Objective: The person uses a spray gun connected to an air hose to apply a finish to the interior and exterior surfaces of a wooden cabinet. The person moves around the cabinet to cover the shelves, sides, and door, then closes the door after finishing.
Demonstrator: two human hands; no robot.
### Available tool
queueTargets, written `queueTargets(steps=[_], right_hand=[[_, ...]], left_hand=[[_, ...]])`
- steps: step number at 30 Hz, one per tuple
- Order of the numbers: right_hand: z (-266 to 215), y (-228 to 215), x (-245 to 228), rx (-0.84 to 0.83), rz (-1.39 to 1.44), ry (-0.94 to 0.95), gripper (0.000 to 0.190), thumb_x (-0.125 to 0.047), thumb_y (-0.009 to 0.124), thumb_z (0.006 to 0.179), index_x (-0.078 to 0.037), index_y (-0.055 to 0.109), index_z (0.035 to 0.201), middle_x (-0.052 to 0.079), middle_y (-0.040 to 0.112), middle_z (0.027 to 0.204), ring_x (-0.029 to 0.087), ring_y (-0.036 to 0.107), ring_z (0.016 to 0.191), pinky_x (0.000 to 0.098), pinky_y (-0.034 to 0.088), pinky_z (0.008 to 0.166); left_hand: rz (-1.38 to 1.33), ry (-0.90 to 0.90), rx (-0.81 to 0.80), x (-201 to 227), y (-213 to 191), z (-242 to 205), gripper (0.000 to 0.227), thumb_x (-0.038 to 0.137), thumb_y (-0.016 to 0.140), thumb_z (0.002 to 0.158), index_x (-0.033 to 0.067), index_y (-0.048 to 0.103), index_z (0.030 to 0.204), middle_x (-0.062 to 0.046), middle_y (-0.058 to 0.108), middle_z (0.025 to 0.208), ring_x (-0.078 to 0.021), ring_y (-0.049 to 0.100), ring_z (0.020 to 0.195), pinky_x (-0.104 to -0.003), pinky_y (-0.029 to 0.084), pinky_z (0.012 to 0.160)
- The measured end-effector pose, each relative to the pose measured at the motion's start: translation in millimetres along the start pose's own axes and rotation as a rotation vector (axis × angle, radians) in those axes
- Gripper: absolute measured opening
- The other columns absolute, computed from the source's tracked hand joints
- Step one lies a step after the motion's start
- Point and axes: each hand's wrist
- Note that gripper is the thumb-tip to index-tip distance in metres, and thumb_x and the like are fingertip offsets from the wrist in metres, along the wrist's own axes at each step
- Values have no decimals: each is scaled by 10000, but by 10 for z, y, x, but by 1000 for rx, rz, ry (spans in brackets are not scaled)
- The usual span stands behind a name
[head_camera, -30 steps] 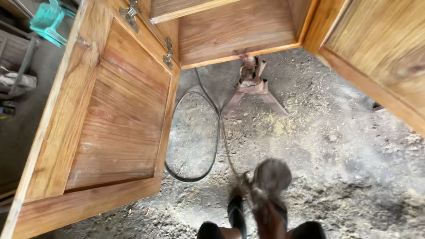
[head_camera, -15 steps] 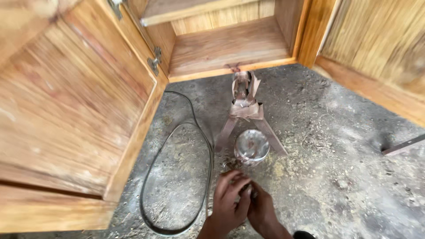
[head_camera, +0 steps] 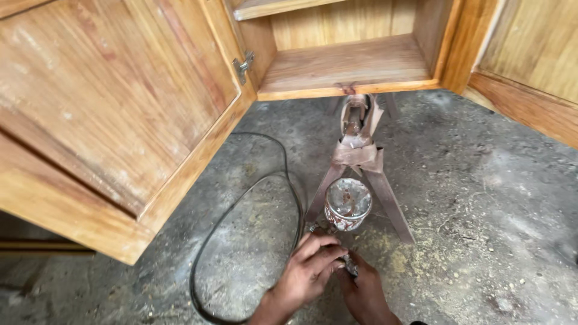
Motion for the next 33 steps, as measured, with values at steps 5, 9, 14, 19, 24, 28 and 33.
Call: queueTargets(steps=[5,9,14,19,24,28,33], right_hand=[[-39,-81,46,-73,18,-2,361,-143,717,880,-23,641,1212,186,766,980,312,774,870,396,586,743],[16,-158,49,-78,44,-52,152,-133,705,887,-40,684,1006,137,749,803,251,741,691,383,564,642],[164,-210,50,-1,227,-253,41,-63,644,884,-32,667,899,77,721,741,161,716,630,321,554,546],[405,-417,-79,-58,240,-242,199,-29,549,961,-37,640,785,56,681,714,154,645,575,311,503,473],[591,-595,-366,-74,344,-238,246,-121,517,1038,-30,627,839,42,636,719,125,592,625,283,479,529],[672,-620,-639,-53,186,-138,293,-219,523,1060,-25,659,888,38,618,678,109,545,605,270,432,528],[811,-558,-946,-1,327,-96,341,-297,524,1037,-10,630,1190,31,662,798,90,535,632,249,413,524]], left_hand=[[75,20,-95,-10,-51,16,373,-48,785,779,89,763,1125,-79,636,1165,-277,611,1068,-380,556,881],[221,47,-123,200,-30,163,461,-65,761,722,105,782,1150,-74,616,1164,-251,554,1074,-368,527,917],[251,153,-164,331,-82,482,417,46,823,838,63,722,1242,-74,589,1228,-232,511,1124,-372,477,992],[335,248,-169,354,-102,790,437,130,829,787,136,709,1207,-2,607,1238,-206,526,1137,-371,447,996],[378,260,23,359,-191,960,447,223,758,905,82,673,1321,-45,597,1308,-219,528,1184,-366,425,1022],[274,295,454,224,-167,932,303,258,692,1015,85,643,1260,-120,588,1338,-248,534,1237,-378,428,1046],[375,40,592,-132,-123,674,350,172,688,976,38,568,1277,-173,527,1307,-337,523,1226,-500,398,1082]])
Point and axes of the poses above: each hand's wrist, its own z-axis towards the middle knuckle, its own y-axis out of the palm, x = y × z
